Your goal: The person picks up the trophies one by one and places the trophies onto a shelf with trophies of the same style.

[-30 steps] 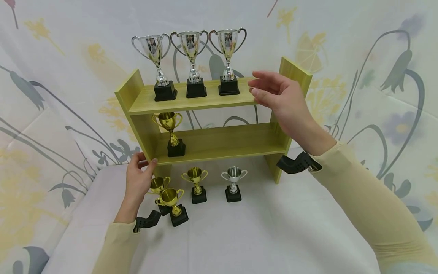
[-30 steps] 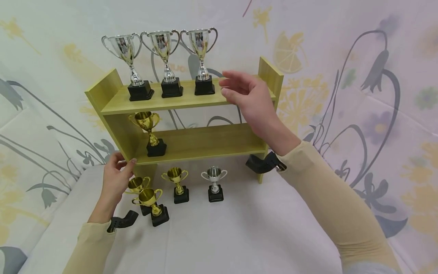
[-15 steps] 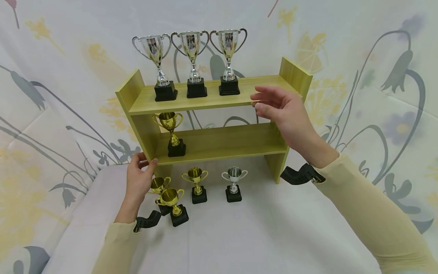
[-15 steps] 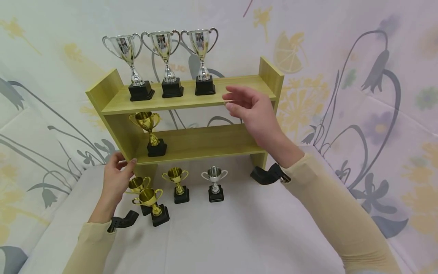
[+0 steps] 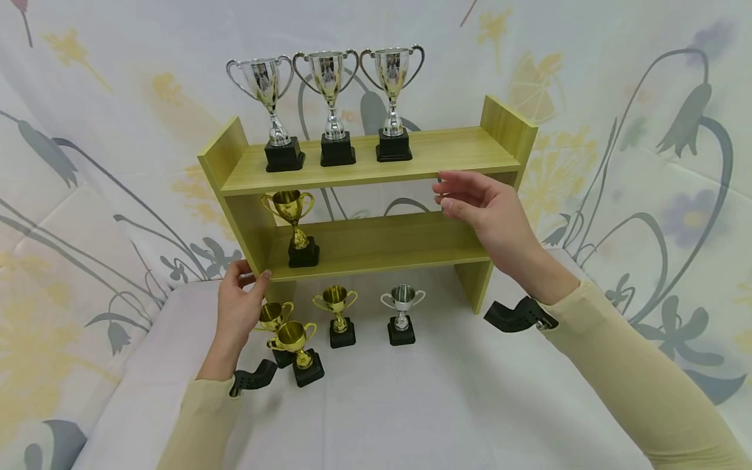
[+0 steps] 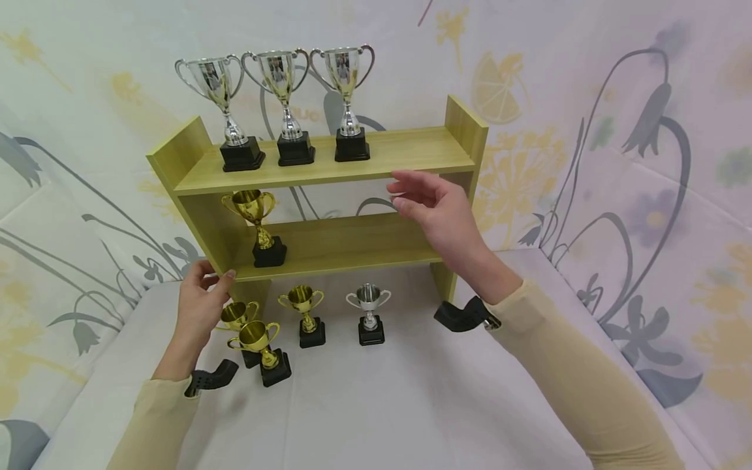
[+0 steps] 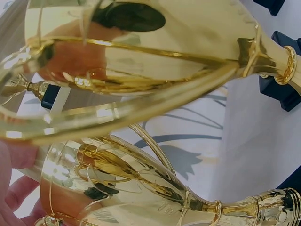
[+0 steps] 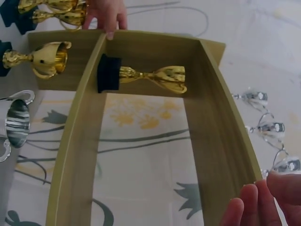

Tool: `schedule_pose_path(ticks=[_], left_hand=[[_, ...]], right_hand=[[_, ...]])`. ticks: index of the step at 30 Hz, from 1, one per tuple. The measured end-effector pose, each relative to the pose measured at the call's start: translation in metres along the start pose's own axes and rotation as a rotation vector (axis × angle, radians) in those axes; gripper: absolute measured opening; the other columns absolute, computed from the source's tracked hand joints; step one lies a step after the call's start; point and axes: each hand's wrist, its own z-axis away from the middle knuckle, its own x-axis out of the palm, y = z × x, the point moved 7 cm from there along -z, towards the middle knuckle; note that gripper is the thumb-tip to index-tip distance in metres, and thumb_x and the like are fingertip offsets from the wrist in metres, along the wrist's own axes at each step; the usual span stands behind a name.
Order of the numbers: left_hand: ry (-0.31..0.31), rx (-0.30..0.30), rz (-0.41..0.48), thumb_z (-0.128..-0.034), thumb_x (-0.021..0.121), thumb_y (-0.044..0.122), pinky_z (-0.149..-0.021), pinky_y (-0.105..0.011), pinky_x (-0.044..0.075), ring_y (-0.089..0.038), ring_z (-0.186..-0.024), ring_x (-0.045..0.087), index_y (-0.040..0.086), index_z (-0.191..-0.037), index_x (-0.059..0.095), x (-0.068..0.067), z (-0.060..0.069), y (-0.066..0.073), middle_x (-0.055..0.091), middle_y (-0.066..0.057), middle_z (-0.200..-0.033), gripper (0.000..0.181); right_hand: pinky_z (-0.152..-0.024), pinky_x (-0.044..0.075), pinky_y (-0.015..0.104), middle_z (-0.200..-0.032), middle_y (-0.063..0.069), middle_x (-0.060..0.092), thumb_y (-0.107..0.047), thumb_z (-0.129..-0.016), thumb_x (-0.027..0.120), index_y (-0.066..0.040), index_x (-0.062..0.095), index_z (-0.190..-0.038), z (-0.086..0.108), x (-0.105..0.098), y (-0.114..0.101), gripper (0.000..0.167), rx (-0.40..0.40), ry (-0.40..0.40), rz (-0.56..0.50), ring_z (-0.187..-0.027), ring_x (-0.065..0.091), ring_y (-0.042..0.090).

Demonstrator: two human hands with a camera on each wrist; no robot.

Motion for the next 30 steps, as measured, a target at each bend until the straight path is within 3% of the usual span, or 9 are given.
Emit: schedule_pose_path(ticks=[9,15,23,30], left_hand=[[0.007,0.006,-0.002,-0.1003,0.059,0.026,-0.077,-0.020,0.047,-0.031,-0.118,0.053,0.000,-0.131,0.049,0.000,0.000,-0.001,0.052,-0.017,-0.126,0.041],[0.006,0.011,0.007,-0.1003,0.059,0.025,-0.077,-0.019,0.046,-0.031,-0.118,0.053,0.000,-0.131,0.048,0.001,0.000,-0.001,0.052,-0.017,-0.125,0.041],[0.005,0.016,0.007,-0.1003,0.059,0.026,-0.076,-0.018,0.046,-0.031,-0.118,0.053,0.000,-0.130,0.049,0.000,0.000,0.000,0.052,-0.017,-0.125,0.041],[0.012,0.015,-0.002,-0.1001,0.058,0.026,-0.079,-0.026,0.048,-0.031,-0.117,0.054,-0.001,-0.130,0.049,0.000,0.000,0.000,0.053,-0.017,-0.124,0.041]], right_hand=[[-0.085,0.051,0.023,-0.116,0.011,0.067,0.003,-0.093,0.065,-0.001,0.062,-0.130,0.004,-0.003,0.011,0.037,0.036,-0.003,-0.014,-0.101,0.066,0.016],[-0.084,0.052,0.022,-0.113,0.006,0.069,0.004,-0.093,0.065,-0.006,0.065,-0.126,0.008,-0.004,0.018,0.035,0.047,-0.009,-0.029,-0.100,0.067,0.015],[-0.086,0.052,0.023,-0.111,0.003,0.069,0.003,-0.093,0.065,-0.004,0.064,-0.127,0.014,-0.006,0.026,0.035,0.064,-0.008,0.008,-0.101,0.067,0.015],[-0.086,0.052,0.024,-0.108,-0.001,0.070,0.004,-0.093,0.064,0.001,0.061,-0.129,0.019,-0.007,0.038,0.036,0.088,-0.016,0.047,-0.100,0.067,0.014]])
